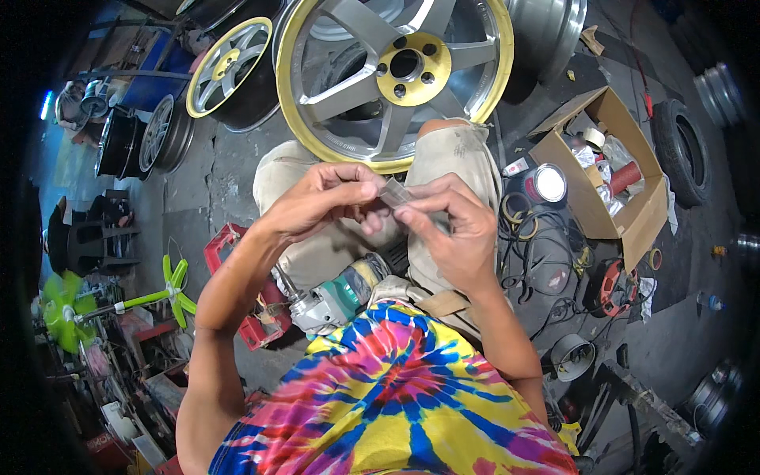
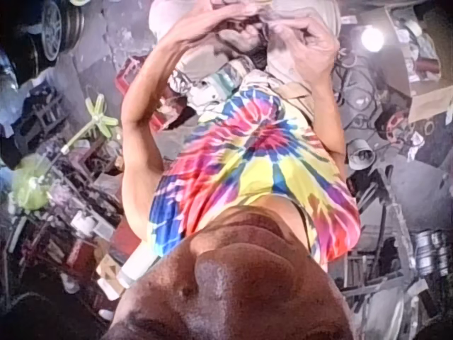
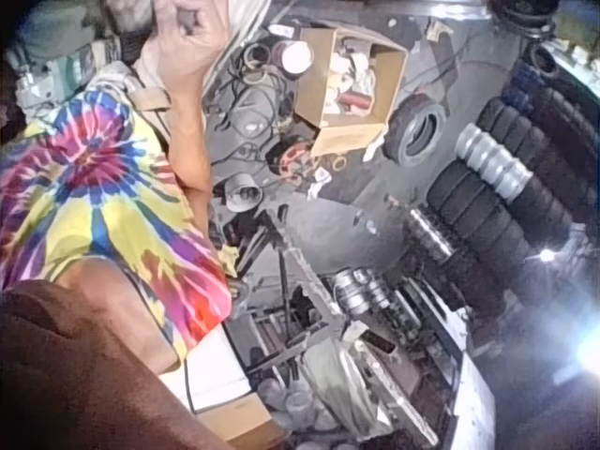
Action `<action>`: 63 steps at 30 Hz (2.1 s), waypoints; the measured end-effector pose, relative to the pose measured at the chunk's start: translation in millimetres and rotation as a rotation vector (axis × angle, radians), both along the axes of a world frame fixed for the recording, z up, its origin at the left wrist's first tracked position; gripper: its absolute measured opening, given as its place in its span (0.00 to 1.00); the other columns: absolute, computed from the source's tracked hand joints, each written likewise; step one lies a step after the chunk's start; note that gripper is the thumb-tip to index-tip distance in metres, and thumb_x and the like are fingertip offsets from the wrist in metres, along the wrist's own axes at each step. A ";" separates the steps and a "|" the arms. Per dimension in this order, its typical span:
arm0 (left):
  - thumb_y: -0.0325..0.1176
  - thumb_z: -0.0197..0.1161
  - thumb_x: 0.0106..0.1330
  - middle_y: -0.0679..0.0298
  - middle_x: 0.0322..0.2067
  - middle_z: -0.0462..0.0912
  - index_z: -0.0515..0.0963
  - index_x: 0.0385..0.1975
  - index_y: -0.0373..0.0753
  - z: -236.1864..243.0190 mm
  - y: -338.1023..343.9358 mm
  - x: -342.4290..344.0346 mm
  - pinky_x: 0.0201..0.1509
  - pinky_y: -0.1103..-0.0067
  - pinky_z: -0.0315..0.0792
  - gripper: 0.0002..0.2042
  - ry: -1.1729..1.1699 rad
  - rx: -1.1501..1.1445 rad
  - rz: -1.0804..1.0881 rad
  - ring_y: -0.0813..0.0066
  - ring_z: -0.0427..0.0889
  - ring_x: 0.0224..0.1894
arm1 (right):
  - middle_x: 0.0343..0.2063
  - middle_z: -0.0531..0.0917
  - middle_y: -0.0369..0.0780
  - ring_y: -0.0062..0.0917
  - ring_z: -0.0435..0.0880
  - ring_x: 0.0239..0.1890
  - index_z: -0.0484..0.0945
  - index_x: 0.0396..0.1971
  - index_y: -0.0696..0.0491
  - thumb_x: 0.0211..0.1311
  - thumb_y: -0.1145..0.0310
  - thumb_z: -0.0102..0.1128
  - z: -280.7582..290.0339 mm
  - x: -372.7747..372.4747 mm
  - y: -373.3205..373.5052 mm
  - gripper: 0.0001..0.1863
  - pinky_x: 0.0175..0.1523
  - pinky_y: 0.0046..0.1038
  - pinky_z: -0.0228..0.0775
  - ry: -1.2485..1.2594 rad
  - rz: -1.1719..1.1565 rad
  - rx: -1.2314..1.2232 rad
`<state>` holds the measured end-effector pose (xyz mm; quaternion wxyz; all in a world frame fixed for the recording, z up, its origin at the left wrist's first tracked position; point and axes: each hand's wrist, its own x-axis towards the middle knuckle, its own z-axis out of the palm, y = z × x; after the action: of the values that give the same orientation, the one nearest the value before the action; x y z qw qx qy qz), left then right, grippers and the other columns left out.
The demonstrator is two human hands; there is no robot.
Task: Preparing a wheel rim by cutting sandpaper and applying tape to the center.
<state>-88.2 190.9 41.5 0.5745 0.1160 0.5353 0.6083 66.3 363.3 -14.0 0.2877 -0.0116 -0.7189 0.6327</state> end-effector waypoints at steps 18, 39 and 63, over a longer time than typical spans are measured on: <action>0.32 0.74 0.67 0.66 0.29 0.86 0.88 0.40 0.32 0.1 -11.8 33.0 0.34 0.82 0.74 0.09 0.920 0.075 0.103 0.85 0.80 0.31 | 0.38 0.84 0.33 0.13 0.84 0.42 0.79 0.38 0.58 0.66 0.80 0.71 -15.2 3.3 -18.7 0.08 0.48 0.18 0.76 -0.174 0.355 -0.662; 0.27 0.77 0.61 0.57 0.36 0.88 0.89 0.42 0.33 21.2 -24.0 55.9 0.43 0.76 0.78 0.11 1.134 0.089 0.124 0.70 0.86 0.40 | 0.39 0.87 0.35 0.14 0.86 0.41 0.83 0.42 0.59 0.62 0.80 0.73 -19.0 0.4 -13.6 0.10 0.44 0.16 0.78 -0.280 0.547 -0.675; 0.26 0.75 0.65 0.63 0.39 0.88 0.82 0.54 0.27 18.4 -32.4 42.9 0.53 0.81 0.81 0.19 0.470 -0.109 0.193 0.78 0.86 0.44 | 0.33 0.83 0.41 0.37 0.86 0.34 0.87 0.44 0.55 0.41 0.86 0.68 3.8 -4.9 -6.3 0.24 0.39 0.32 0.78 0.082 -0.101 0.559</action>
<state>-45.3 158.4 59.9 0.3790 0.1713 0.6945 0.5870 61.3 356.9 -10.2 0.3398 0.0578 -0.8518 0.3945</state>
